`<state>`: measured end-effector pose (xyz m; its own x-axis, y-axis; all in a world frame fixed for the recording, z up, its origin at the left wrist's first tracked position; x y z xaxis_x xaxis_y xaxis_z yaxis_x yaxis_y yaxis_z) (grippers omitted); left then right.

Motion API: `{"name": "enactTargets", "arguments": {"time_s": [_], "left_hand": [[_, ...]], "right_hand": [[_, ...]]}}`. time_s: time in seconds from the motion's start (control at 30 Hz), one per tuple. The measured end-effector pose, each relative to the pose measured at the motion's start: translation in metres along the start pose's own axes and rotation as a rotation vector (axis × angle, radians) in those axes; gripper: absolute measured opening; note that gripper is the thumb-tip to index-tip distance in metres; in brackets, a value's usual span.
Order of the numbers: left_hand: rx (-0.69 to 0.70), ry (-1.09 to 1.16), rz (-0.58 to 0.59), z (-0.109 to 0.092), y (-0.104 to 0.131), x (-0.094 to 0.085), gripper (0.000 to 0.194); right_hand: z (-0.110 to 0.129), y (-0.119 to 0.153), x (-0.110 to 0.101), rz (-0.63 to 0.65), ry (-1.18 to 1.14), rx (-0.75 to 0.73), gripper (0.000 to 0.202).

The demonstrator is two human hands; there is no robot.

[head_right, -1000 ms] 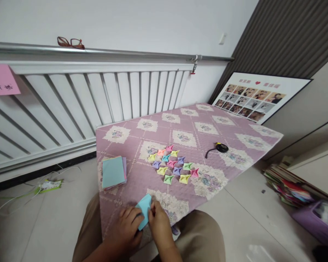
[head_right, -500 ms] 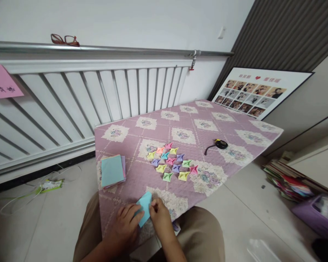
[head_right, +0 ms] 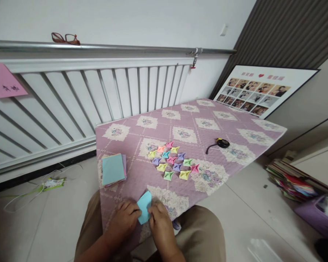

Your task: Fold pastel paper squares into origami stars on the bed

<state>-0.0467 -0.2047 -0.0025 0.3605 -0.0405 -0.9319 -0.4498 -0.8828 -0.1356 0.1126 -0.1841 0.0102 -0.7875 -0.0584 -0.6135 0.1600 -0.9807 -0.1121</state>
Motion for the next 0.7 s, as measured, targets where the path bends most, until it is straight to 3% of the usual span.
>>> {"name": "enactTargets", "arguments": {"time_s": [0.1, 0.2, 0.4, 0.7], "left_hand": [[-0.026, 0.027, 0.013, 0.0, 0.0, -0.001, 0.017], [-0.056, 0.081, -0.007, 0.0, -0.001, -0.005, 0.017], [-0.214, 0.157, -0.086, 0.001, 0.003, -0.016, 0.016], [-0.362, 0.197, -0.117, 0.004, 0.0, -0.022, 0.008]], "right_hand": [[0.005, 0.008, -0.002, 0.01, 0.123, -0.205, 0.034], [0.006, 0.011, -0.002, 0.025, 0.203, -0.262, 0.035], [0.005, 0.007, 0.001, 0.0, 0.309, -0.152, 0.016], [0.006, 0.001, 0.007, -0.067, 0.427, -0.097, 0.013]]}}
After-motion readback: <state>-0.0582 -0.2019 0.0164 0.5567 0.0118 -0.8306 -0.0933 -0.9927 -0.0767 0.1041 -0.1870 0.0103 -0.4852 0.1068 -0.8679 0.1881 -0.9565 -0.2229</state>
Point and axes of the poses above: each hand's wrist, its own y-axis away from the middle knuckle, its own x-axis out of the palm, z = x × y, the point moved 4 cm from there along -y, towards the middle knuckle, and after that the axes turned 5 degrees about x, right-handed, at the moved point
